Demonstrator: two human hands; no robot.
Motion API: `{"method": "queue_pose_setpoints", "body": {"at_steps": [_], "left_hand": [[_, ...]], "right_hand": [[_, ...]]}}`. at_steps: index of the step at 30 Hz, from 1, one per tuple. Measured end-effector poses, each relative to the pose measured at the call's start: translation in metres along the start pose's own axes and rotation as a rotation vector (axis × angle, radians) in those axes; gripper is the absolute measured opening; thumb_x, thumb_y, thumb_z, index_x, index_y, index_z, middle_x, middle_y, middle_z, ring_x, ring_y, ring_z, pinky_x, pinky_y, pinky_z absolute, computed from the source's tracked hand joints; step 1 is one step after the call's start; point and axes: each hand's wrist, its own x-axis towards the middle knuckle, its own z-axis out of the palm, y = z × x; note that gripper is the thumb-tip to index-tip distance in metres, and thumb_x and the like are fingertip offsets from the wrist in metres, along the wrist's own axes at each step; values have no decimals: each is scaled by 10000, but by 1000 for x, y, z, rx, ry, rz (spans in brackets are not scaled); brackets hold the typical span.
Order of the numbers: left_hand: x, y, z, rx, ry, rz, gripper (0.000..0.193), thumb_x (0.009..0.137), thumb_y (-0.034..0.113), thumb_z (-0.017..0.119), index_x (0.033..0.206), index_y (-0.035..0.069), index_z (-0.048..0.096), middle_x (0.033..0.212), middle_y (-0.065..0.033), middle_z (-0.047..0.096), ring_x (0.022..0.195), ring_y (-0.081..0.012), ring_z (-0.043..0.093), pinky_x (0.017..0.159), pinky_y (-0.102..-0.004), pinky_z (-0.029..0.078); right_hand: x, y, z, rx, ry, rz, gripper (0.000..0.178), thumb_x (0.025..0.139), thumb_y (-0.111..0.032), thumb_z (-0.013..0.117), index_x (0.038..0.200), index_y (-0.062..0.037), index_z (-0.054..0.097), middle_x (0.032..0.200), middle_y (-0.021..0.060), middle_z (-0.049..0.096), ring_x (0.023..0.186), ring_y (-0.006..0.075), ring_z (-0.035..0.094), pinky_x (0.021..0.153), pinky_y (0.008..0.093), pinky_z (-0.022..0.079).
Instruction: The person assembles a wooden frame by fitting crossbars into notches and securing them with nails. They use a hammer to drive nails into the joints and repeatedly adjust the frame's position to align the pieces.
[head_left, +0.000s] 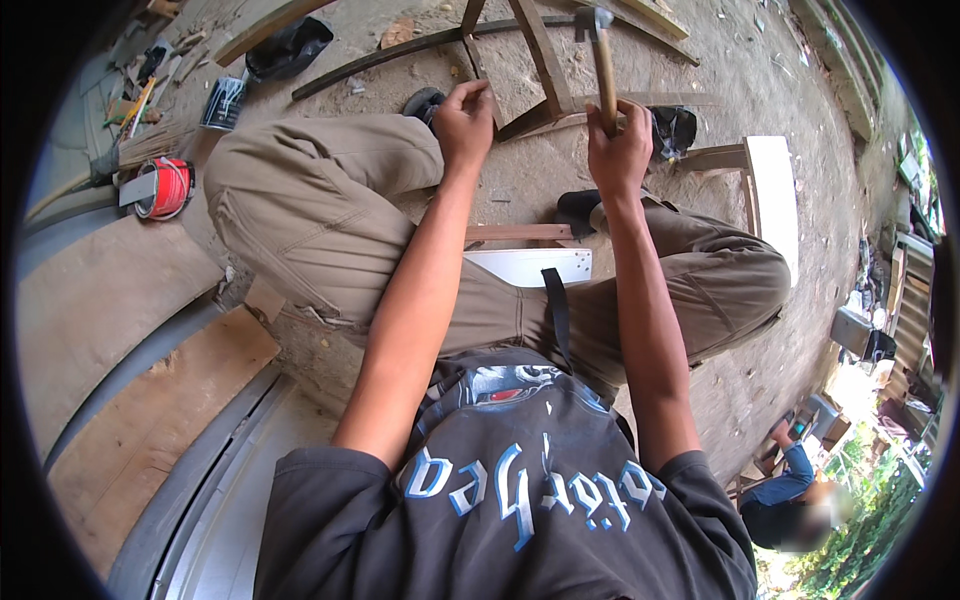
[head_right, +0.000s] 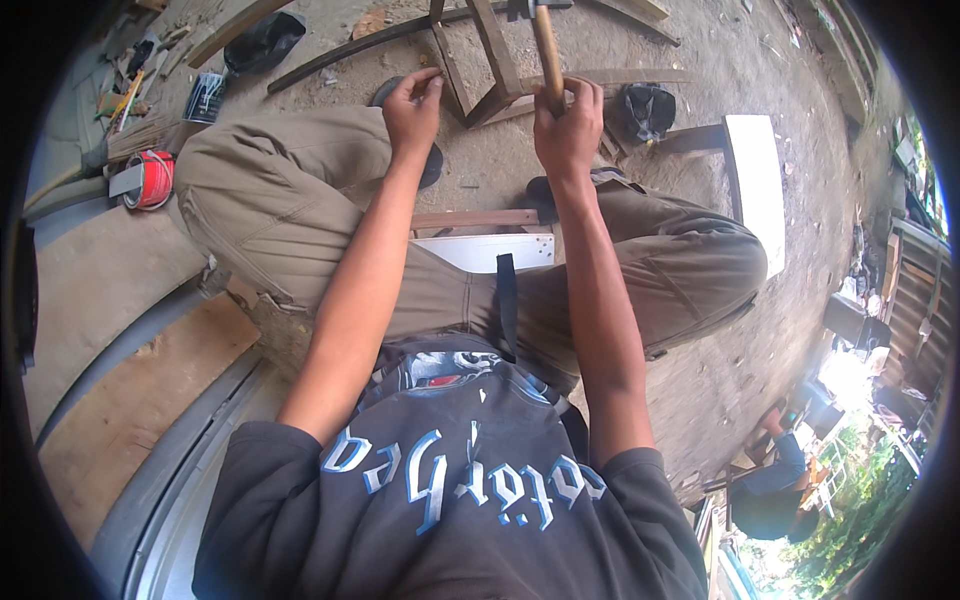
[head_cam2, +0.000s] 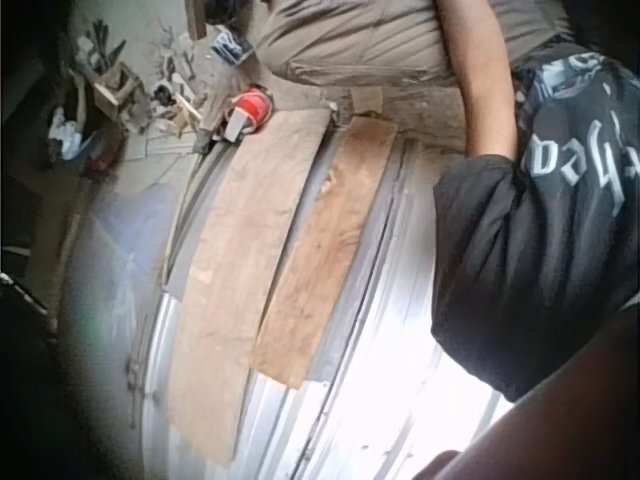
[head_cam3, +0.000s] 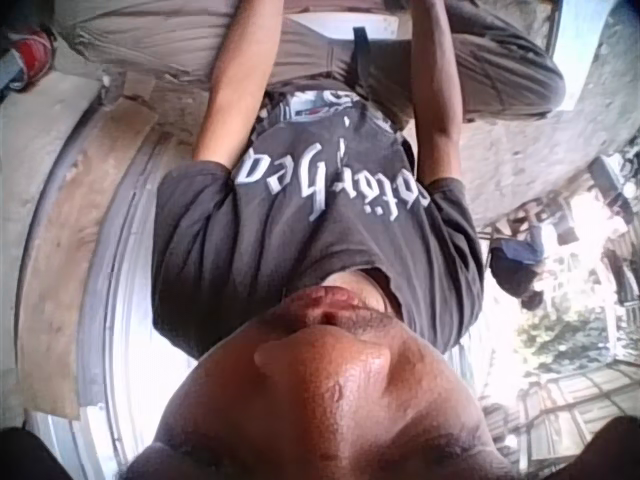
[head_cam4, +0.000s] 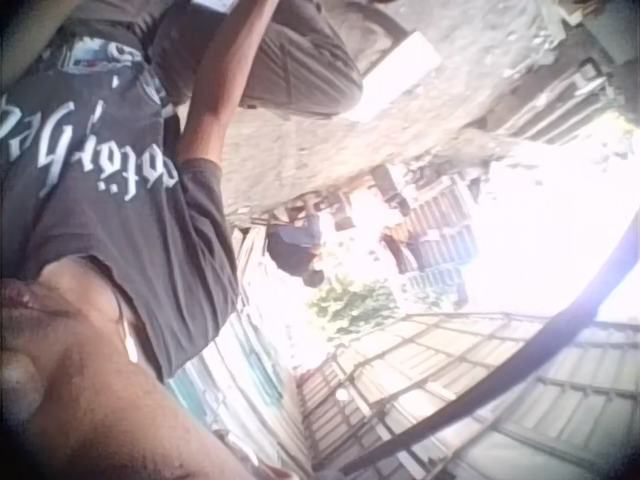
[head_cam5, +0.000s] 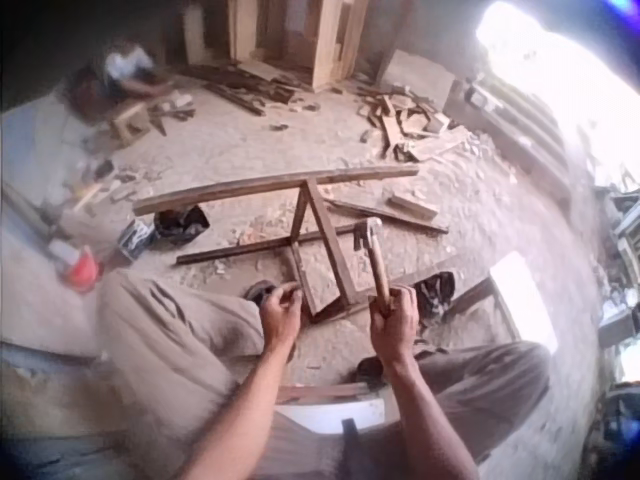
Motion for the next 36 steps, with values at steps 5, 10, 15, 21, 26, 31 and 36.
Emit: {"method": "queue_pose_setpoints", "body": {"at_steps": [5,10,15,21,26,31,36], "left_hand": [[-14,-64,-9,253,-253,-282,190,838,193,732,977,65,756,839,-114,746,798,-205,719,737,-318,552],[-31,-115,0,810,-682,-154,226,771,171,752,987,107,754,963,-133,746,926,-293,714,817,-388,555],[-31,-146,19,1007,-1053,-145,173,774,114,710,943,112,746,1016,-137,735,980,-325,700,844,-417,558],[-59,-183,27,1070,-1205,-90,197,779,154,765,953,76,712,1029,-135,713,1001,-325,676,867,-439,535],[-65,-196,23,970,-1230,-91,103,845,126,691,930,70,678,1032,-155,673,1016,-347,651,885,-439,523],[-81,-207,21,1059,-1137,59,217,896,154,672,1076,46,617,1142,-193,589,1116,-346,587,930,-438,487],[-55,-176,19,715,-691,-280,199,880,116,697,1026,-2,630,1031,-168,665,991,-333,652,849,-414,514]], "right_hand": [[-9,8,-15,82,192,349,335,915,-283,744,991,13,606,854,101,613,761,222,583,725,359,473],[-18,43,-16,245,297,756,333,997,-303,616,951,12,522,768,64,551,664,173,557,630,338,475],[-32,73,-15,589,158,1248,321,997,-306,608,851,-42,499,622,4,465,457,121,451,425,300,410],[-45,82,-6,622,-3,1346,328,995,-305,624,816,-74,476,658,-30,432,484,65,386,439,251,351],[-42,70,-9,642,-36,1425,334,975,-324,659,851,-71,481,690,-29,440,503,56,406,439,241,354],[-46,80,-2,686,-140,1478,298,978,-288,650,890,-46,498,716,-19,472,511,54,423,444,256,394],[-49,87,4,816,-103,1553,286,965,-268,672,883,-49,508,707,-14,475,502,54,392,438,234,347]]}}
